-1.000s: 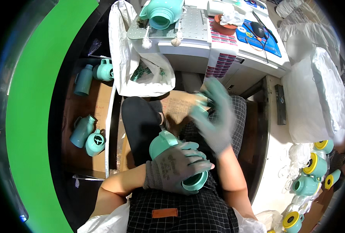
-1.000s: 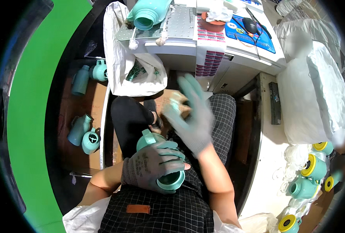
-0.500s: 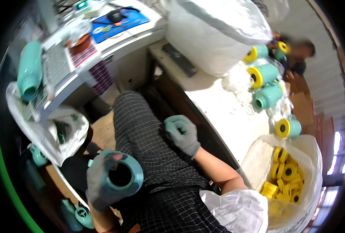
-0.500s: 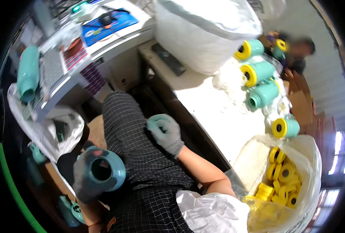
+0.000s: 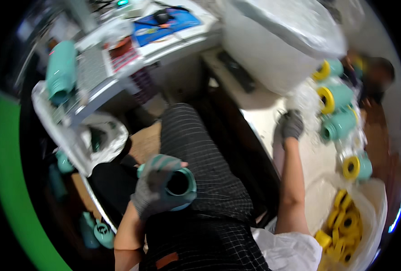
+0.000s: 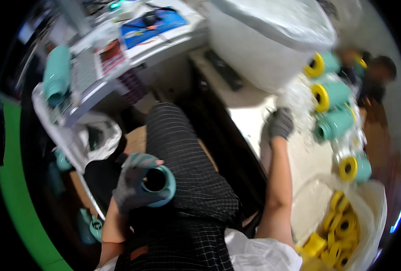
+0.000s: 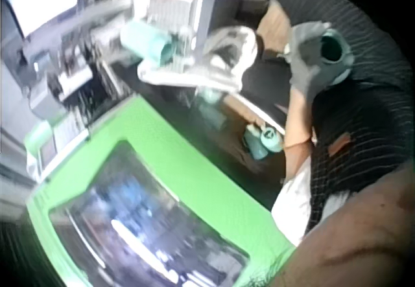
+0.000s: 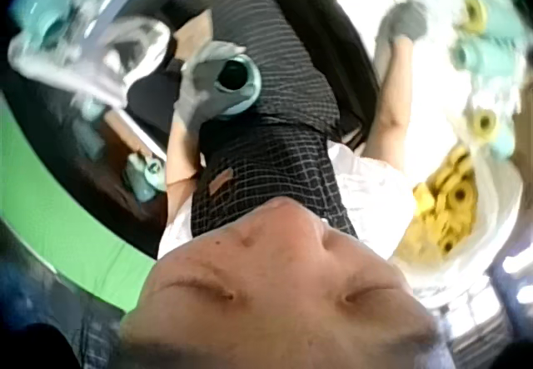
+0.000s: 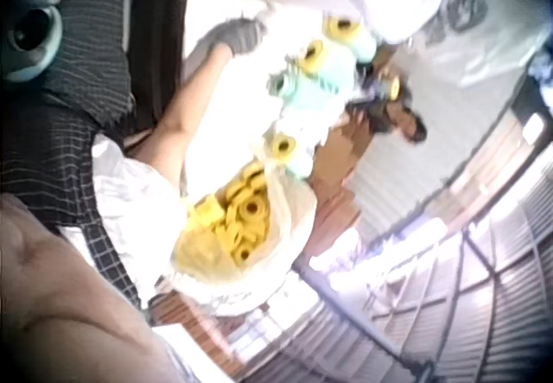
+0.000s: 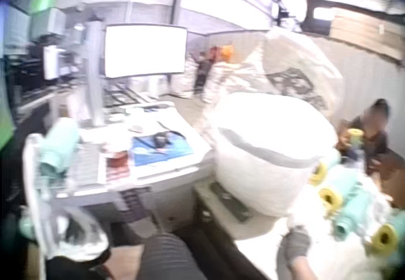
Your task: The person assembles teal water bottles by inserting a small internal component, attaching a yellow lid, and applying a label. The person handles the bottles one at a time, placing the finished items on a nearby table.
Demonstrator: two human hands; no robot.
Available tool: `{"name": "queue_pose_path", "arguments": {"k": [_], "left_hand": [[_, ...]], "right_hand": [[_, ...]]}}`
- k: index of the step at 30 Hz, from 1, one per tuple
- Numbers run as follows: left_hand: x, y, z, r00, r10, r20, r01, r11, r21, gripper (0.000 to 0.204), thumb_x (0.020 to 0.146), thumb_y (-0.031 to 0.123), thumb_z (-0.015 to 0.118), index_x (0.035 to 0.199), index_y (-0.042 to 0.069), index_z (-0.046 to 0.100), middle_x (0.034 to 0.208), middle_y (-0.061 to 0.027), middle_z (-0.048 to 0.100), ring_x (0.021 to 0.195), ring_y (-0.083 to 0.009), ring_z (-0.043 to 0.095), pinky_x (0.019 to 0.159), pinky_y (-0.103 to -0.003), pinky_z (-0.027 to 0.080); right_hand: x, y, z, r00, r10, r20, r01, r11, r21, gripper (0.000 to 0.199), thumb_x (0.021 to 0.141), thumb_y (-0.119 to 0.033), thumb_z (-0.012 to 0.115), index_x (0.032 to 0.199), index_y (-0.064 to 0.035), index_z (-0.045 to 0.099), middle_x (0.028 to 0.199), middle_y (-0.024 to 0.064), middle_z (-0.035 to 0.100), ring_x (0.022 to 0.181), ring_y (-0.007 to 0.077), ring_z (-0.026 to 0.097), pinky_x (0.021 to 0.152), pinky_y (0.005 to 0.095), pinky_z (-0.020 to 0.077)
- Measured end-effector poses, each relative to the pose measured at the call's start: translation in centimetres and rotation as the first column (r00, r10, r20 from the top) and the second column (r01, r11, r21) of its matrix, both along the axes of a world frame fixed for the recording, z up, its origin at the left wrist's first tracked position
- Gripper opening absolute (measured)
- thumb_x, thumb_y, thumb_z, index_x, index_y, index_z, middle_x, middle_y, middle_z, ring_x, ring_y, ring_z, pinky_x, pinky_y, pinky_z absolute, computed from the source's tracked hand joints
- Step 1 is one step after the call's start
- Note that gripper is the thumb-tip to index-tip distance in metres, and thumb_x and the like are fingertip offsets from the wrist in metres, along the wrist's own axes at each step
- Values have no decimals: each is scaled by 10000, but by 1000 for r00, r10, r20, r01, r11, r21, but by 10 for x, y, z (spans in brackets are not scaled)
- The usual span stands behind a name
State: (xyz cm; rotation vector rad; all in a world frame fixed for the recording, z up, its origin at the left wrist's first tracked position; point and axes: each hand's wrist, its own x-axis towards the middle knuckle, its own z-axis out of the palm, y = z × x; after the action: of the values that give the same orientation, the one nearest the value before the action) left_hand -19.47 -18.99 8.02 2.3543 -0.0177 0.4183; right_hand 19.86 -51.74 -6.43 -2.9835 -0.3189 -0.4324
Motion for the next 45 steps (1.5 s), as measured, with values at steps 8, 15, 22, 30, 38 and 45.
{"name": "queue_pose_path", "arguments": {"k": [8, 15, 22, 30, 38, 45], "left_hand": [[-13, -7, -8, 986, 138, 96, -146, 986, 81, 1012, 742, 370, 909, 1554, 91, 372, 1372, -201, 554, 1110, -382, 660, 804, -459, 614], [-29, 2, 14, 976, 197, 92, -212, 955, 209, 390, 679, 337, 891, 933, 110, 700, 1022, -46, 637, 952, -301, 650, 742, -422, 572], [-47, 19, 11, 993, 115, 25, -118, 972, 202, 365, 648, 392, 882, 808, 112, 712, 947, -80, 618, 980, -337, 628, 840, -521, 535], [-47, 15, 53, 952, 295, -79, -215, 830, 514, 313, 746, 220, 759, 1039, 111, 752, 947, -95, 637, 963, -342, 620, 942, -525, 494], [-10, 36, 81, 894, 180, -411, 188, 681, 708, 91, 824, 179, 697, 843, 137, 775, 1033, -78, 683, 1053, -273, 635, 895, -414, 521], [6, 26, 74, 674, 247, -696, 248, 812, 528, 224, 862, 202, 711, 1063, 108, 747, 1107, -119, 696, 1148, -276, 662, 843, -412, 562]], "right_hand": [[-195, 155, 135, 454, 843, -288, -256, 433, 864, 243, 888, -244, 816, 993, -46, 723, 855, 66, 713, 774, 168, 653, 717, 313, 528], [-246, 192, 140, 106, 945, 309, -874, -59, 482, 328, 769, -293, 855, 984, -73, 742, 1068, 83, 721, 967, 287, 714, 860, 417, 575], [-271, 186, 147, -55, 997, 48, -844, -72, 532, 522, 693, -365, 895, 1057, -59, 680, 1121, 98, 631, 961, 322, 604, 831, 444, 492], [-306, 204, 128, 92, 969, 230, -778, -75, 624, 503, 673, -269, 909, 1026, -42, 631, 1001, 103, 613, 796, 285, 585, 697, 428, 454], [-300, 201, 134, 45, 990, 130, -832, -35, 554, 271, 750, -268, 862, 897, -85, 727, 1000, 68, 684, 788, 246, 614, 680, 393, 499], [-297, 191, 130, 100, 982, 162, -801, -17, 598, 281, 724, -296, 881, 843, -102, 715, 961, 46, 681, 760, 236, 605, 670, 382, 495]]}}
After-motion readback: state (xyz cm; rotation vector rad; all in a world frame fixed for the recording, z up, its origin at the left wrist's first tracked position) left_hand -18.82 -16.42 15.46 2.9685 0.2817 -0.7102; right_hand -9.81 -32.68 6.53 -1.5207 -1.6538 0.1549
